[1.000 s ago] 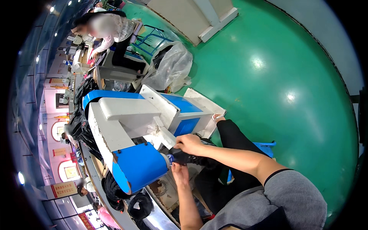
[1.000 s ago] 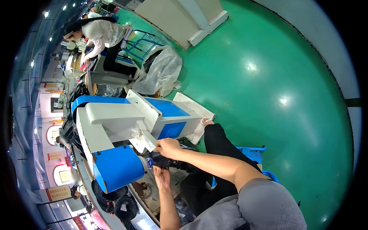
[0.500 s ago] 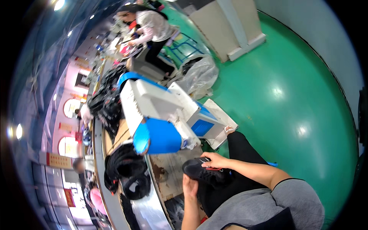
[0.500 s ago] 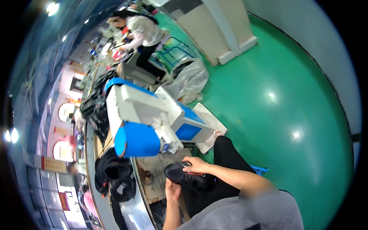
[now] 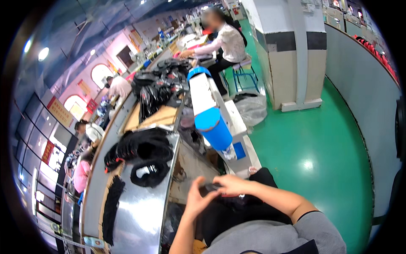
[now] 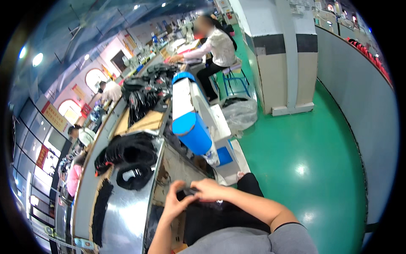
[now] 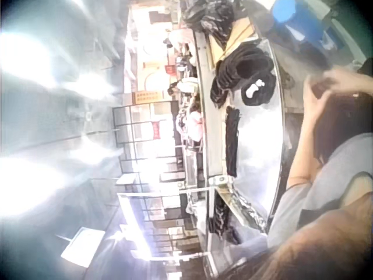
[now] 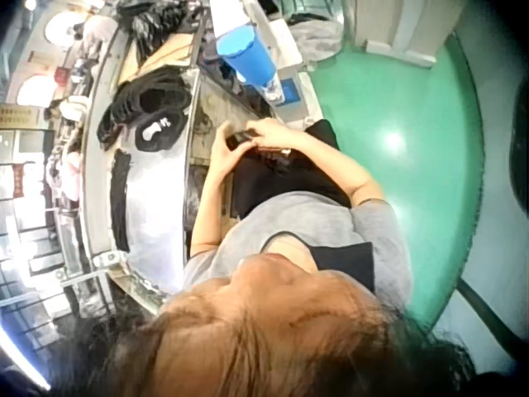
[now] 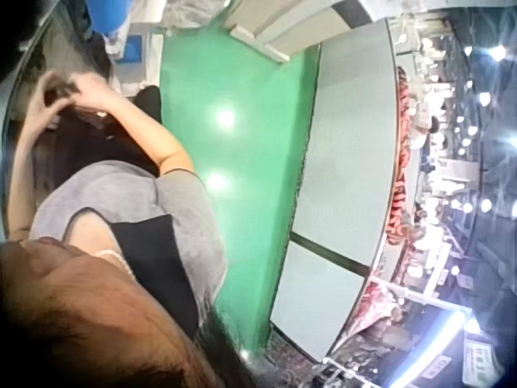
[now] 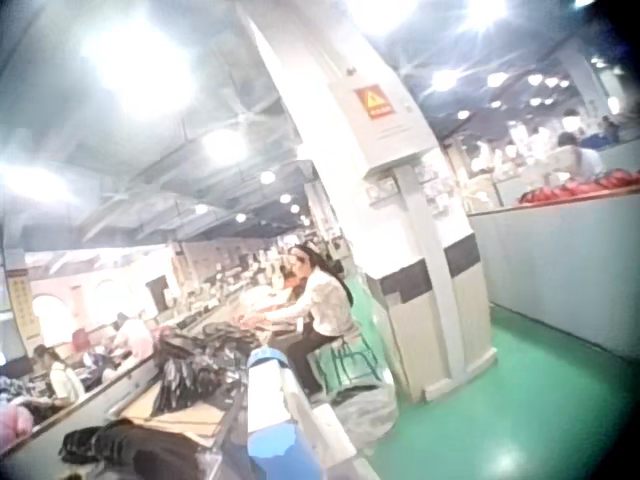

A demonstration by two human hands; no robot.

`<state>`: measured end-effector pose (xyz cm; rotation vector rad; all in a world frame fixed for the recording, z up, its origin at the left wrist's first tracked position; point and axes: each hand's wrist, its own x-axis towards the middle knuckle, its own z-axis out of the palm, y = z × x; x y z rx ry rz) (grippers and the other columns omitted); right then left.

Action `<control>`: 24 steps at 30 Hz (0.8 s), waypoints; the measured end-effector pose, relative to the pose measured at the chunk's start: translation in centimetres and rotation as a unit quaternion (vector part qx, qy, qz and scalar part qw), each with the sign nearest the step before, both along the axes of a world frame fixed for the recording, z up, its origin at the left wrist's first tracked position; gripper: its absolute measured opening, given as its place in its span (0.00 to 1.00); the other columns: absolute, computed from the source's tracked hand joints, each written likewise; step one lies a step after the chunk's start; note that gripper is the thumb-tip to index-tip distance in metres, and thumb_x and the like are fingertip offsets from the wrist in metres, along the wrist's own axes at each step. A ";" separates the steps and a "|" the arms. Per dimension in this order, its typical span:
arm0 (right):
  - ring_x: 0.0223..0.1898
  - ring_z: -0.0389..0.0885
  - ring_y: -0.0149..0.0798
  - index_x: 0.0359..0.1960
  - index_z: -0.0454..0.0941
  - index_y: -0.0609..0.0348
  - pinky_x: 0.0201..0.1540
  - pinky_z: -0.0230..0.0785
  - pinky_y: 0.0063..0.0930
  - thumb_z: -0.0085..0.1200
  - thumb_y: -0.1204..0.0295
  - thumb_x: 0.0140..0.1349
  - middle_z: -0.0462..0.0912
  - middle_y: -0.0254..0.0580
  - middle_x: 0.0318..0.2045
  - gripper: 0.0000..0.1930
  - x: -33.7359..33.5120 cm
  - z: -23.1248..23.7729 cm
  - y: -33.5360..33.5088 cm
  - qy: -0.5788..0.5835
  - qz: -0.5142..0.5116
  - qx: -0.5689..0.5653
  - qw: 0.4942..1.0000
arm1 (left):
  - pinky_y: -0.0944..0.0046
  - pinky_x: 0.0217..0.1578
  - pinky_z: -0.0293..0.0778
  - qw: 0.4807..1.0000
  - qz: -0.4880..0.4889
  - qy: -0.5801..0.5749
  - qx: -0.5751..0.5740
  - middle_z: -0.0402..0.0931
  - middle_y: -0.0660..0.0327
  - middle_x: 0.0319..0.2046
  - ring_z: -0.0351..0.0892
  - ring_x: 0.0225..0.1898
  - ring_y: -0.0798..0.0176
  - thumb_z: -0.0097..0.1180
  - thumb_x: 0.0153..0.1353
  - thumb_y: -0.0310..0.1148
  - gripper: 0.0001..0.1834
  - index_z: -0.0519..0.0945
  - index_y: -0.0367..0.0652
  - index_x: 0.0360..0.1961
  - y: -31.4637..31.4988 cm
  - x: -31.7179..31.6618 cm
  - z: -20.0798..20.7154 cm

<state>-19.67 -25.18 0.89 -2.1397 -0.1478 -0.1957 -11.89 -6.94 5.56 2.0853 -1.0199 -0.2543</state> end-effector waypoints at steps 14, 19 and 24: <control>0.49 0.77 0.44 0.52 0.68 0.66 0.55 0.69 0.45 0.50 0.69 0.66 0.77 0.48 0.48 0.17 -6.3 -7.9 -2.7 -0.006 -0.307 0.735 0.604 | 0.54 0.58 0.56 0.994 -0.035 -0.088 0.047 0.70 0.48 0.53 0.62 0.59 0.49 0.70 0.45 0.44 0.41 0.67 0.33 0.57 -0.1 -8.1 -5.1; 0.49 0.76 0.44 0.53 0.66 0.65 0.56 0.67 0.47 0.50 0.71 0.65 0.76 0.47 0.48 0.17 -6.0 -10.4 -4.1 0.026 -0.251 0.726 0.639 | 0.54 0.49 0.64 0.998 -0.031 -0.019 0.045 0.74 0.51 0.40 0.69 0.49 0.48 0.73 0.40 0.41 0.26 0.77 0.34 0.35 -1.6 -3.9 -10.1; 0.57 0.67 0.43 0.57 0.66 0.60 0.60 0.59 0.37 0.57 0.71 0.57 0.70 0.47 0.55 0.25 -6.2 -4.9 -7.3 -0.064 -0.330 0.093 0.937 | 0.57 0.49 0.66 0.990 -0.115 0.028 0.083 0.73 0.55 0.41 0.67 0.49 0.51 0.73 0.39 0.36 0.25 0.77 0.34 0.35 -0.8 -0.1 -9.9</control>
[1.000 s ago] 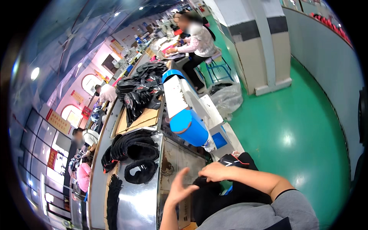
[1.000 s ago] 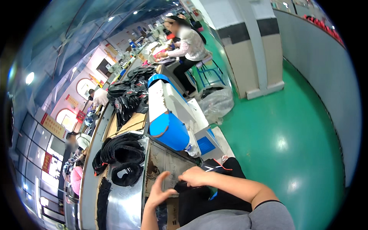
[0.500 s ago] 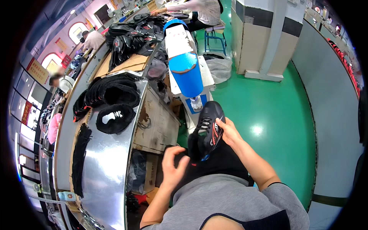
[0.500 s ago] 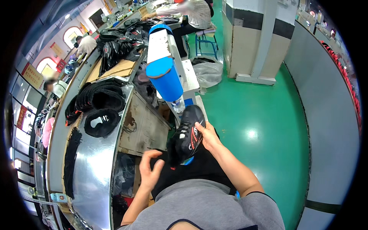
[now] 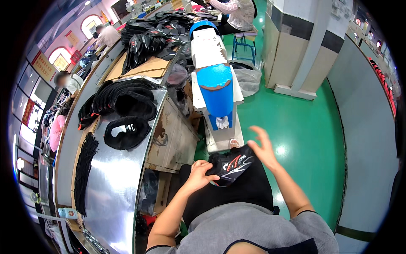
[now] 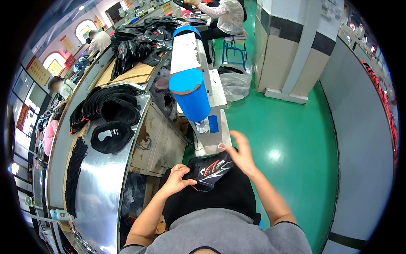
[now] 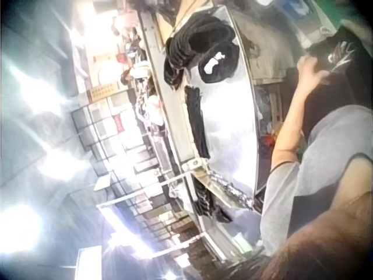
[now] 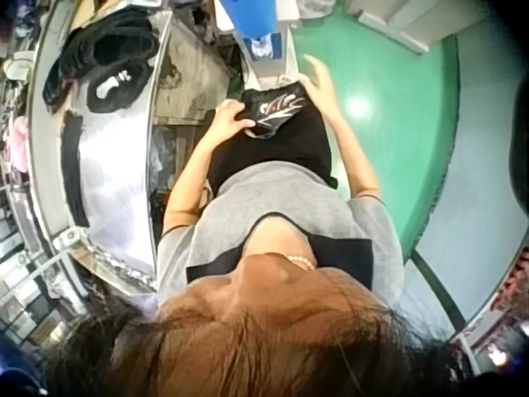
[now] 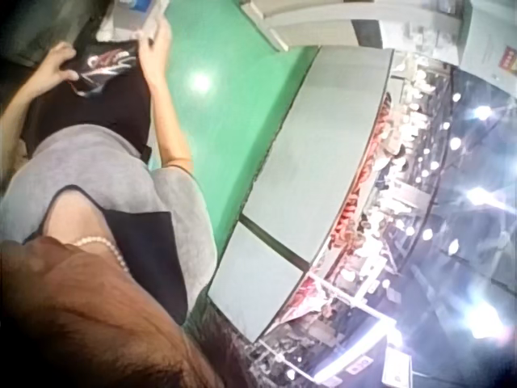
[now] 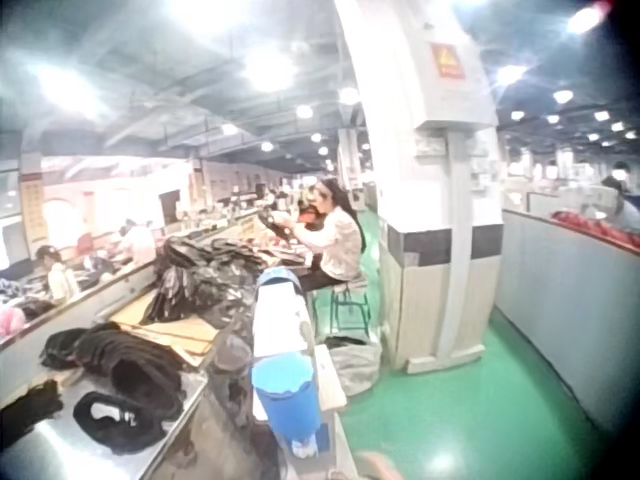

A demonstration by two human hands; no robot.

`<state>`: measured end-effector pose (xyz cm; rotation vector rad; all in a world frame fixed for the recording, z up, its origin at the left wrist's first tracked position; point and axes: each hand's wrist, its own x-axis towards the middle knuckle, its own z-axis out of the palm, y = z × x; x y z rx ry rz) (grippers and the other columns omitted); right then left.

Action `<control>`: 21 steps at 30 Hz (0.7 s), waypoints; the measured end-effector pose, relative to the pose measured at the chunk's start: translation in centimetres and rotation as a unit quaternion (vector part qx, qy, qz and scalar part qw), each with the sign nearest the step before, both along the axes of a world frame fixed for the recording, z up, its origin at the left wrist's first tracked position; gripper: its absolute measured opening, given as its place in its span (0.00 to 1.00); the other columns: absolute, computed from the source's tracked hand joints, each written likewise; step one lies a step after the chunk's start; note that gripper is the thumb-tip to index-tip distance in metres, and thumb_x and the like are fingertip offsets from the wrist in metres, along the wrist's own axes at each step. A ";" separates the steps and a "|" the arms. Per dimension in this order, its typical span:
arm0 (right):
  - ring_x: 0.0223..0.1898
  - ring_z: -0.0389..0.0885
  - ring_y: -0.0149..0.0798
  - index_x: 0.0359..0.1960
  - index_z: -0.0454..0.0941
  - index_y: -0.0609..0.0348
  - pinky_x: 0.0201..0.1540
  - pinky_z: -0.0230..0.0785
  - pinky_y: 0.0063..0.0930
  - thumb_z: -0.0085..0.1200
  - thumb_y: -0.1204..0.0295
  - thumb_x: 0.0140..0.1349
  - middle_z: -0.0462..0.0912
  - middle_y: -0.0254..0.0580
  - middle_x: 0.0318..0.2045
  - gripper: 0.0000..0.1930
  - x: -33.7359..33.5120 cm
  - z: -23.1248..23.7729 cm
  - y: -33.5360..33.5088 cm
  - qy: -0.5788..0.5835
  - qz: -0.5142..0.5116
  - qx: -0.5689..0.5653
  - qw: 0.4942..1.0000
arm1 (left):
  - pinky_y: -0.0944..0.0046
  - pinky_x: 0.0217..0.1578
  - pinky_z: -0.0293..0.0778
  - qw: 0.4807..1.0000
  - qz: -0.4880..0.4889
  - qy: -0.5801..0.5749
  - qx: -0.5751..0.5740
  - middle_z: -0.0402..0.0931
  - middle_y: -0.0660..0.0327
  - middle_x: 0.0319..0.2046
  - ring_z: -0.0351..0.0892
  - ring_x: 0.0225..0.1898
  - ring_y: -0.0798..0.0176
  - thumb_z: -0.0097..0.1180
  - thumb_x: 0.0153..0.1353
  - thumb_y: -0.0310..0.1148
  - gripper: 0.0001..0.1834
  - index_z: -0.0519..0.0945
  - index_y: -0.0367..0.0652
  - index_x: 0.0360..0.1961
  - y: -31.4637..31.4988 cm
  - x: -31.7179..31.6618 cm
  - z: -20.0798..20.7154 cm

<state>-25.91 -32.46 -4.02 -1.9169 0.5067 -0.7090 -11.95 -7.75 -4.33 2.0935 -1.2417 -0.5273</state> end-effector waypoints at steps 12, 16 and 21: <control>0.39 0.81 0.48 0.38 0.82 0.55 0.41 0.70 0.41 0.62 0.48 0.48 0.83 0.48 0.33 0.25 12.2 -1.7 -5.6 0.200 0.249 -0.036 0.947 | 0.60 0.46 0.70 0.901 0.145 0.396 -0.104 0.55 0.69 0.55 0.65 0.53 0.65 0.62 0.55 0.31 0.18 0.74 0.36 0.46 -8.0 10.7 -2.1; 0.40 0.81 0.47 0.38 0.84 0.55 0.42 0.70 0.39 0.63 0.48 0.46 0.84 0.47 0.34 0.25 13.2 -3.4 -5.6 0.205 0.170 0.045 0.963 | 0.60 0.42 0.70 0.860 0.151 0.486 -0.026 0.62 0.69 0.53 0.70 0.49 0.65 0.58 0.59 0.28 0.17 0.73 0.38 0.50 -10.8 13.5 -1.2; 0.30 0.78 0.30 0.35 0.81 0.64 0.36 0.69 0.26 0.62 0.66 0.54 0.83 0.39 0.28 0.13 12.2 -4.5 -6.2 0.095 0.176 0.239 0.950 | 0.59 0.39 0.71 0.861 0.180 0.469 0.080 0.76 0.65 0.35 0.75 0.38 0.65 0.59 0.56 0.26 0.10 0.78 0.45 0.40 -13.5 15.1 0.1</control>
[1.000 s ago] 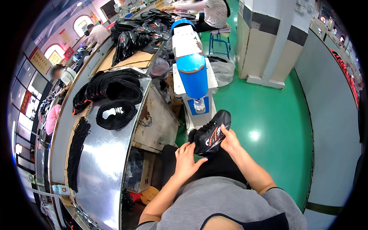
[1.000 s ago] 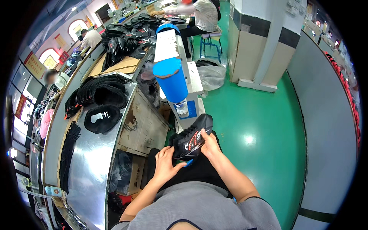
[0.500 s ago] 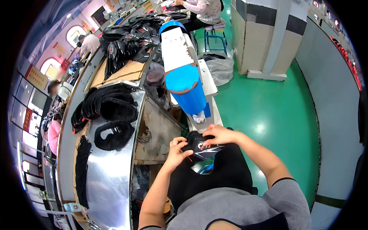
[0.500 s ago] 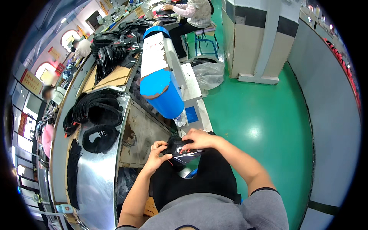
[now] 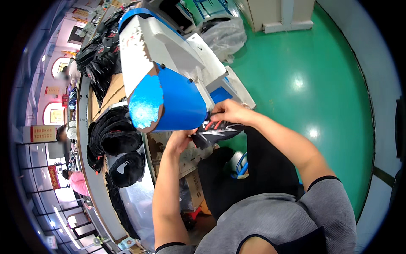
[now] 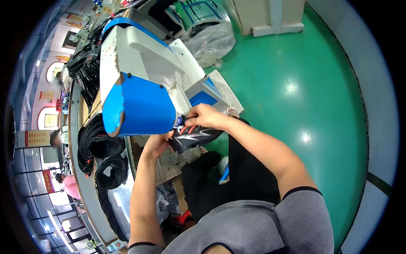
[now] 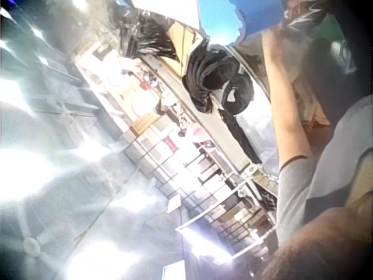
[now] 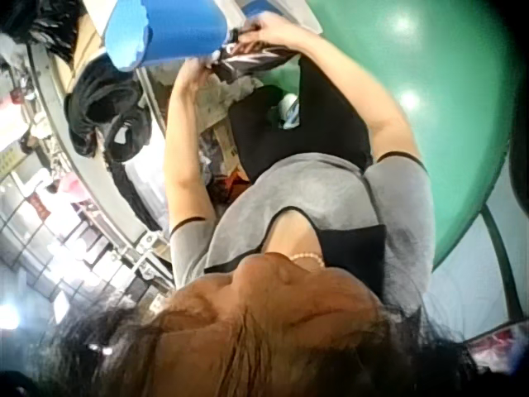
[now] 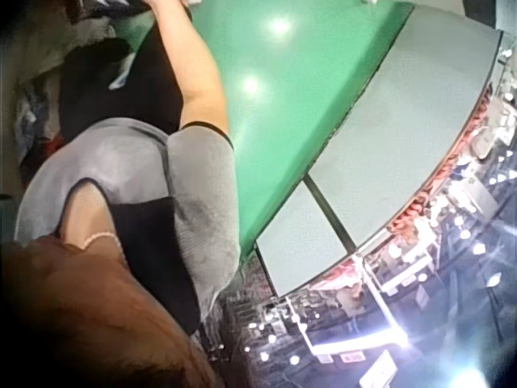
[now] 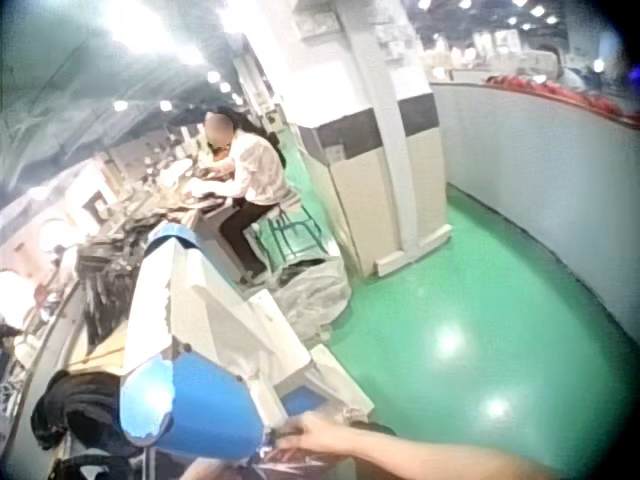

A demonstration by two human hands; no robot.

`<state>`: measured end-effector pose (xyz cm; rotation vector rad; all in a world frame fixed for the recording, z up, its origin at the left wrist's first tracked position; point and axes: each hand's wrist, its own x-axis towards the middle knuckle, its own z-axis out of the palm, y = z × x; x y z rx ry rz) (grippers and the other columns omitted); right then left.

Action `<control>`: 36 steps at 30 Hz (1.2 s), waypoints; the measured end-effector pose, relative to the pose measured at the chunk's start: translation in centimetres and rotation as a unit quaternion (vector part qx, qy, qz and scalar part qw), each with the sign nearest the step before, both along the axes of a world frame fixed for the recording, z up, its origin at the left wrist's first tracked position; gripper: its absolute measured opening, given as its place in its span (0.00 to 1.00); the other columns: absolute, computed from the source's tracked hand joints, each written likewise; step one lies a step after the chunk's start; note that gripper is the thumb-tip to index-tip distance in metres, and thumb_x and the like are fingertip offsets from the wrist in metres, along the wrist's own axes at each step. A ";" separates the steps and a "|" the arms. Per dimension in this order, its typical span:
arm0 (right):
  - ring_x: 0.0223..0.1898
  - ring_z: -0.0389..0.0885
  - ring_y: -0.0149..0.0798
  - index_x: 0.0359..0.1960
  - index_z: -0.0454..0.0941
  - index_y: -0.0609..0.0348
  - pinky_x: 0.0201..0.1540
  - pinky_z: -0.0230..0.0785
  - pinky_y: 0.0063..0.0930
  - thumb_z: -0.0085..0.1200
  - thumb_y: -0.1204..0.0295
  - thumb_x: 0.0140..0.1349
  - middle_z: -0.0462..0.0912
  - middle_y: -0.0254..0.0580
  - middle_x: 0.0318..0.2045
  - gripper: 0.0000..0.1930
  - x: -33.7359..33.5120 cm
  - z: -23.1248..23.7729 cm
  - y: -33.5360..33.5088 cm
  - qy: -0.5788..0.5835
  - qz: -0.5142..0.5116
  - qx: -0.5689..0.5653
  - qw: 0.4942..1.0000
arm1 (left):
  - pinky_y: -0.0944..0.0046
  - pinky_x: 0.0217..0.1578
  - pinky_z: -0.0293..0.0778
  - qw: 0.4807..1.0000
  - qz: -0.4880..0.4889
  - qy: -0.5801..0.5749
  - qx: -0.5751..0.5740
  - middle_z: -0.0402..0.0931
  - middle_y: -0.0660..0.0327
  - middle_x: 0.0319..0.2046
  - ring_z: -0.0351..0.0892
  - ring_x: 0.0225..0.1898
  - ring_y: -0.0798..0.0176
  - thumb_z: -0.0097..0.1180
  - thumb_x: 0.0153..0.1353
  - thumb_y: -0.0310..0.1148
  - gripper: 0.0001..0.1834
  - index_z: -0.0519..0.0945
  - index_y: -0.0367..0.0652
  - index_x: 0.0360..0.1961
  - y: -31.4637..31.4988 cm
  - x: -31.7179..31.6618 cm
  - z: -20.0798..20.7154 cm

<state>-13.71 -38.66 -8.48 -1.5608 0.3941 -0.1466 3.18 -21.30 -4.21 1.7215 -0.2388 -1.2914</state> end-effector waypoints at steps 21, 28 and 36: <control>0.47 0.70 0.35 0.37 0.75 0.63 0.51 0.62 0.27 0.61 0.72 0.55 0.72 0.40 0.41 0.11 -7.5 0.0 2.5 -0.115 0.172 0.031 0.978 | 0.53 0.60 0.62 0.932 0.196 0.270 -0.140 0.68 0.54 0.57 0.69 0.56 0.53 0.41 0.62 0.61 0.37 0.62 0.45 0.64 8.1 -6.3 -0.3; 0.54 0.68 0.46 0.43 0.77 0.58 0.57 0.60 0.37 0.57 0.76 0.53 0.76 0.44 0.44 0.13 -6.8 2.5 5.4 -0.188 0.127 -0.211 0.951 | 0.52 0.55 0.70 0.927 0.177 0.268 -0.192 0.75 0.51 0.49 0.76 0.50 0.55 0.54 0.62 0.40 0.25 0.69 0.38 0.56 9.5 -8.2 1.3; 0.23 0.73 0.25 0.55 0.66 0.67 0.22 0.63 0.18 0.53 0.70 0.63 0.74 0.35 0.31 0.21 -3.3 1.1 7.4 -0.037 -0.052 0.222 0.973 | 0.57 0.57 0.66 0.948 0.179 -0.053 -0.257 0.70 0.56 0.54 0.71 0.55 0.58 0.57 0.56 0.21 0.30 0.61 0.39 0.60 5.2 -8.6 1.0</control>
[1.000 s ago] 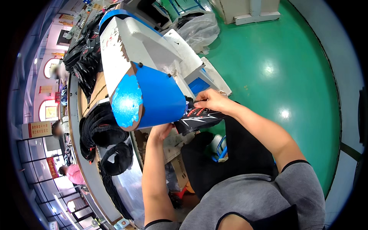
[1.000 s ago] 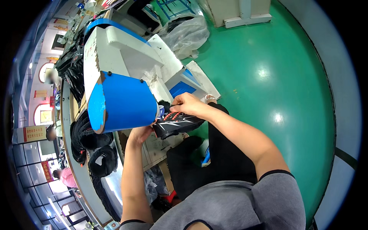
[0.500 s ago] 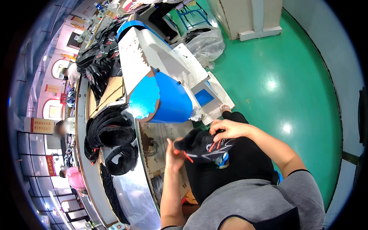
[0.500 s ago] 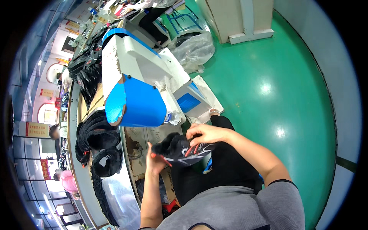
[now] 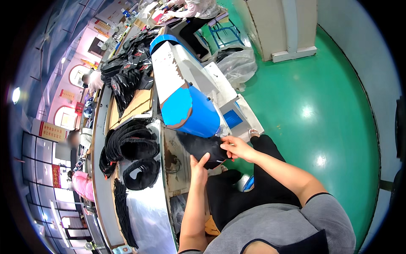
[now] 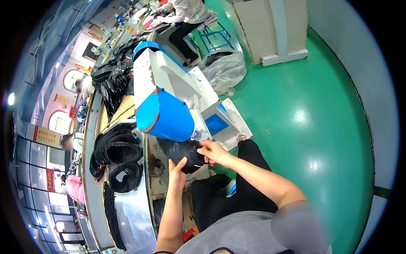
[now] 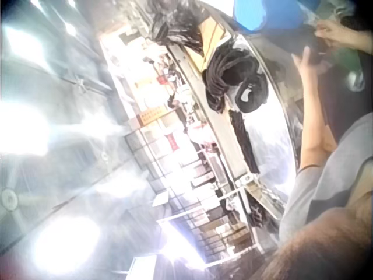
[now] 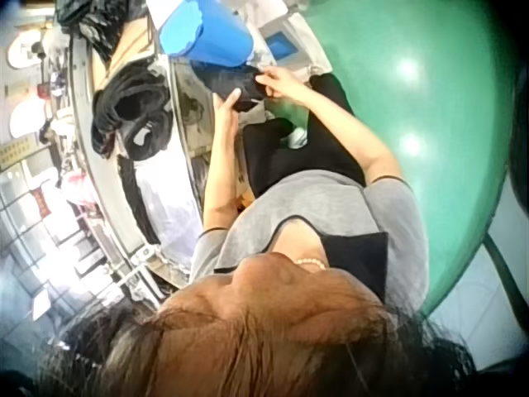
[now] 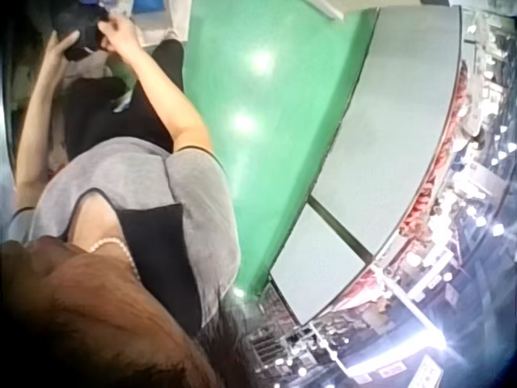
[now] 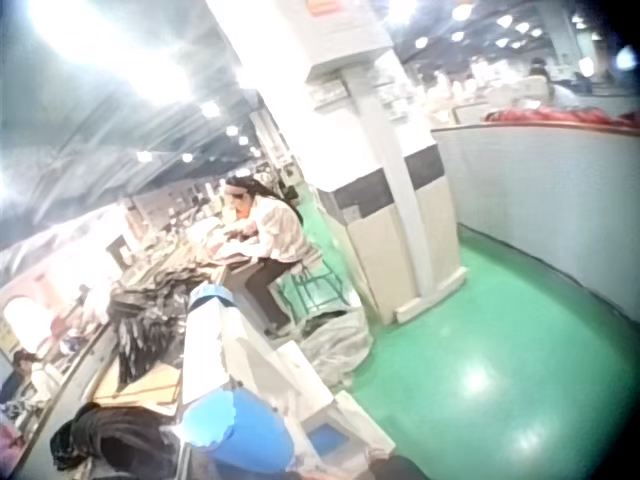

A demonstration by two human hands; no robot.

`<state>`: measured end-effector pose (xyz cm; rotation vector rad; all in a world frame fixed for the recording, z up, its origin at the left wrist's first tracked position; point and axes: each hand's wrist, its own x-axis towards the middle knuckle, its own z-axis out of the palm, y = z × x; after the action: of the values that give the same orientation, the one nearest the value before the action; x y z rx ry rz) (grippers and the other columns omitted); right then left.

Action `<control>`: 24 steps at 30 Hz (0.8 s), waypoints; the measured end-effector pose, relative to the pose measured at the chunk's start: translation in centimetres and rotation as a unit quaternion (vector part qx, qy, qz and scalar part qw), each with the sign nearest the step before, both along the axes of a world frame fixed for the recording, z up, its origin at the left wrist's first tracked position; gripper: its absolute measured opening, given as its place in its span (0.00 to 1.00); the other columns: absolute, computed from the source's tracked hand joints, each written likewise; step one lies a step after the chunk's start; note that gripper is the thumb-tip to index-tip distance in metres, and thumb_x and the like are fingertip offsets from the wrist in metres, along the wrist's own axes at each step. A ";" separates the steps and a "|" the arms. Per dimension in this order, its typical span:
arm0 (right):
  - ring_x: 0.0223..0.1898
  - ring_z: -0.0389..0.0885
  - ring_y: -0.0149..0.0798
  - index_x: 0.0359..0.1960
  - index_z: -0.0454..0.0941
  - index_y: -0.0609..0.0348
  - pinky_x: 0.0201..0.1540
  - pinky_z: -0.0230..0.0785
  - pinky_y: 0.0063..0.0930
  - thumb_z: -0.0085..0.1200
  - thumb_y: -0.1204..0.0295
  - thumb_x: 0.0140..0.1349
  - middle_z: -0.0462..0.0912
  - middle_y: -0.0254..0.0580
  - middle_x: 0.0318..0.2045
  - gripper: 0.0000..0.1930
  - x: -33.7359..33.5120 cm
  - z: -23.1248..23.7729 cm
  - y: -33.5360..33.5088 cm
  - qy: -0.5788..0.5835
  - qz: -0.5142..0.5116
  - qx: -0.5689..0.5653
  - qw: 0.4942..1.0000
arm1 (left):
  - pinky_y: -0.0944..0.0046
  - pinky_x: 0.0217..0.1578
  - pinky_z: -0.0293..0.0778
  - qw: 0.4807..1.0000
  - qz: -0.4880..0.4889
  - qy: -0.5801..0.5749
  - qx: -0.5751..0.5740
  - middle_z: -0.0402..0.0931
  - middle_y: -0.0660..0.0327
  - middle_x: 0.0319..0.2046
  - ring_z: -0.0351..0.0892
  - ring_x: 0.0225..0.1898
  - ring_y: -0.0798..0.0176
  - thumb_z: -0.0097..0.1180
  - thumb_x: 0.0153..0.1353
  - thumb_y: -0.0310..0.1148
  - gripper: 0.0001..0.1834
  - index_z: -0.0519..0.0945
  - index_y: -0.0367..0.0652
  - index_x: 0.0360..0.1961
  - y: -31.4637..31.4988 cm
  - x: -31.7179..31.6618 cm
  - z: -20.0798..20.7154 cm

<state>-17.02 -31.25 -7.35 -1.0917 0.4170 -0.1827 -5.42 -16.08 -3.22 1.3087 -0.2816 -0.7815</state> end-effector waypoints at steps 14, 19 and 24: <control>0.23 0.78 0.32 0.38 0.69 0.66 0.26 0.72 0.21 0.52 0.78 0.61 0.75 0.41 0.25 0.07 3.2 -1.9 -1.2 -0.040 -0.151 0.137 0.978 | 0.62 0.48 0.71 0.996 0.033 0.034 0.072 0.76 0.59 0.44 0.75 0.46 0.61 0.50 0.60 0.20 0.15 0.72 0.37 0.49 -5.8 3.6 -2.4; 0.25 0.80 0.33 0.37 0.68 0.67 0.28 0.74 0.23 0.50 0.80 0.60 0.75 0.41 0.25 0.06 4.3 -1.5 -2.6 -0.036 -0.202 0.167 0.964 | 0.56 0.45 0.76 0.980 0.001 0.171 0.100 0.76 0.55 0.43 0.77 0.45 0.58 0.59 0.57 0.32 0.17 0.75 0.36 0.46 -8.2 6.4 -2.6; 0.31 0.75 0.28 0.43 0.70 0.65 0.36 0.69 0.21 0.51 0.75 0.62 0.75 0.37 0.31 0.09 3.2 -1.7 -2.0 -0.026 -0.142 0.053 0.988 | 0.56 0.50 0.73 0.999 0.044 0.005 0.020 0.71 0.55 0.51 0.75 0.49 0.56 0.55 0.59 0.25 0.26 0.63 0.40 0.58 -6.0 2.1 -2.6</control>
<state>-13.82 -33.23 -9.10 -0.9181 0.5283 -0.4360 -3.32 -22.05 -5.78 1.3451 -0.2000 -0.7232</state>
